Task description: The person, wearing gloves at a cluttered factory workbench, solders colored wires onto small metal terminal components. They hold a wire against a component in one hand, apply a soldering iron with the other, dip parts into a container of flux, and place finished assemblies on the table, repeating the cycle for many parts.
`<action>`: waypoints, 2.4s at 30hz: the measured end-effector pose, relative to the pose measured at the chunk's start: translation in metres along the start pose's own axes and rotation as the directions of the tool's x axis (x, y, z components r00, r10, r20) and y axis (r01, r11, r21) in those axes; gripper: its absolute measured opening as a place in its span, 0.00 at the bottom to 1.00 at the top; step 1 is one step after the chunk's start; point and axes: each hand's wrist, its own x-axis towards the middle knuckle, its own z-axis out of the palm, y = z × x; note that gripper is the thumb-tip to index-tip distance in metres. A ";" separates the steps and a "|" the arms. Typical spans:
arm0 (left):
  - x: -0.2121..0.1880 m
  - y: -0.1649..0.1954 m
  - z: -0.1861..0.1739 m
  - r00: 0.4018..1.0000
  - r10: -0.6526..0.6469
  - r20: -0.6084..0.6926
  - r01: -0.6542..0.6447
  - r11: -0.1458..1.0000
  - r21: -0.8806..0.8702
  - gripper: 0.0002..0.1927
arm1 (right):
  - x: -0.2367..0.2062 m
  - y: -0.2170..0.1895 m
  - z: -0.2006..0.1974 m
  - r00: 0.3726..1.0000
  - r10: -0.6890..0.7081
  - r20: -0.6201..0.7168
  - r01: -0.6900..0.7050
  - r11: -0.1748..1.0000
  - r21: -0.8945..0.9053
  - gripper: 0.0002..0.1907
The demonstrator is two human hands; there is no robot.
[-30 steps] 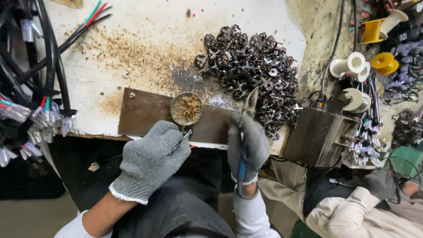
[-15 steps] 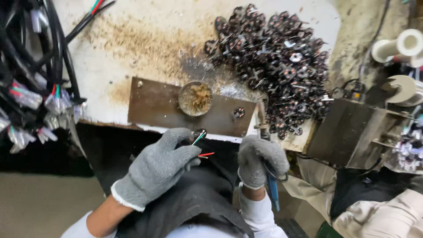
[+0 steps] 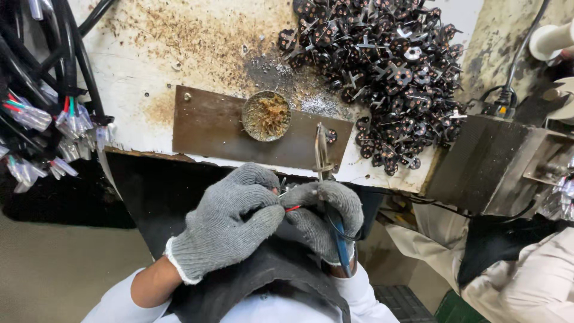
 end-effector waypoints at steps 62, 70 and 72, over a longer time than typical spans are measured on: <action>0.021 -0.023 -0.007 0.979 0.037 -0.201 0.027 0.951 0.308 0.06 | 0.053 -0.006 0.055 0.944 -0.322 -0.070 0.229 0.794 -0.564 0.14; 0.023 -0.022 -0.008 0.979 0.082 -0.186 -0.017 0.944 0.329 0.07 | 0.052 0.005 0.053 0.891 -0.453 -0.032 0.377 0.776 -0.506 0.24; 0.023 -0.023 -0.006 0.979 0.081 -0.186 -0.009 0.934 0.358 0.07 | 0.049 0.006 0.053 0.894 -0.446 -0.037 0.370 0.783 -0.501 0.24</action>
